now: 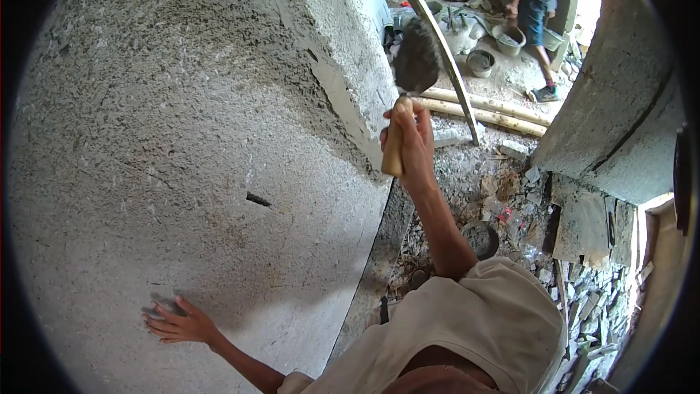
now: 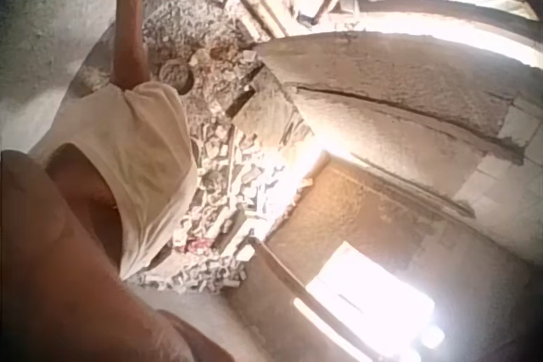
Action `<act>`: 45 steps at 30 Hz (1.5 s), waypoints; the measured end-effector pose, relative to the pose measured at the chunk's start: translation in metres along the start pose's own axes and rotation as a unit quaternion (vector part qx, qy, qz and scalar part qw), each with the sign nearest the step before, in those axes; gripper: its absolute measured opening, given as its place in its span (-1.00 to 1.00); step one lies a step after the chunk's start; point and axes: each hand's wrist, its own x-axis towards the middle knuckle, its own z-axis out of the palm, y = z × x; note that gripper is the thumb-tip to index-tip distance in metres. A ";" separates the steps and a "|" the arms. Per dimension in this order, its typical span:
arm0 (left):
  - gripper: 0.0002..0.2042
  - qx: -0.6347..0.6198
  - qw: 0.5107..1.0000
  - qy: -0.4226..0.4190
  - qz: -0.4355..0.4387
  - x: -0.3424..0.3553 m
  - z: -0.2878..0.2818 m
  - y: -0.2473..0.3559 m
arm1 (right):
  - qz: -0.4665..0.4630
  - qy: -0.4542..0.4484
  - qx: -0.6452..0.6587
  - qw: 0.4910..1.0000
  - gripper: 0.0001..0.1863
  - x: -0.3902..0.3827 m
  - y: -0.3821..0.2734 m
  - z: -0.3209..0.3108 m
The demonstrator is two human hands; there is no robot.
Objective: The person mixes mortar in a small container and applies it to a concrete wall using a trowel, smoothing the surface with several strokes.
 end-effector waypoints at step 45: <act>-0.31 0.001 0.996 0.073 0.052 -0.005 0.040 -0.002 | 0.157 -0.181 0.008 0.971 -0.66 0.166 0.086 0.190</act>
